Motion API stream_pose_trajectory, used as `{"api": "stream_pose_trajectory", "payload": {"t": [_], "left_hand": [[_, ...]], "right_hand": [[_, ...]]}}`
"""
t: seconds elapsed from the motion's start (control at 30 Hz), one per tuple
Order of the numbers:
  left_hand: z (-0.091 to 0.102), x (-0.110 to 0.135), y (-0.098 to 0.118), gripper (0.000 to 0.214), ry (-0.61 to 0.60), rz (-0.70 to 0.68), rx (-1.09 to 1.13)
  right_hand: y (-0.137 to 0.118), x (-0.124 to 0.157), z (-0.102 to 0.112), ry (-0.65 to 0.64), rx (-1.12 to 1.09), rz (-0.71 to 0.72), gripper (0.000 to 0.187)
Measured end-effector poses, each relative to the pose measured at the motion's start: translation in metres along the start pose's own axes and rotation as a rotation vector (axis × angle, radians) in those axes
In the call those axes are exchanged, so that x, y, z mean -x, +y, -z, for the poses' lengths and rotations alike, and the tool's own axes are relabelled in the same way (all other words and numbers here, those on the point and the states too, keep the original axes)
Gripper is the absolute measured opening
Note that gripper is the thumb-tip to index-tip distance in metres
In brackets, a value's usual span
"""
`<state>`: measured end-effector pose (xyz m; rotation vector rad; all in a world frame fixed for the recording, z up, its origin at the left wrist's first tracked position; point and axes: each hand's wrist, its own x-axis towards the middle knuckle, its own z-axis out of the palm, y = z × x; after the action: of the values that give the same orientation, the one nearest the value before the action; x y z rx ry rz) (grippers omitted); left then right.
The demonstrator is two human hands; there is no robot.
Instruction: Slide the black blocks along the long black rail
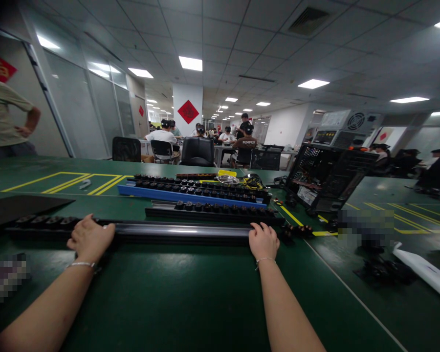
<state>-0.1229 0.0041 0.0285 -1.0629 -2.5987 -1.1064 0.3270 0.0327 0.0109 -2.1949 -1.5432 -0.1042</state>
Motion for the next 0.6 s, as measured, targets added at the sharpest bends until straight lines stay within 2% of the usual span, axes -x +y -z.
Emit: {"api": "stream_pose_trajectory", "payload": {"t": [0.4, 0.6], "left_hand": [[-0.0059, -0.0051, -0.0031, 0.062, -0.029, -0.012, -0.083], [-0.0023, -0.0048, -0.0014, 0.056, -0.028, -0.038, -0.082]], "right_hand": [[0.0004, -0.0002, -0.0021, 0.024, 0.002, -0.002, 0.042], [0.0008, -0.0004, -0.0016, 0.024, 0.014, 0.004, 0.042]]}}
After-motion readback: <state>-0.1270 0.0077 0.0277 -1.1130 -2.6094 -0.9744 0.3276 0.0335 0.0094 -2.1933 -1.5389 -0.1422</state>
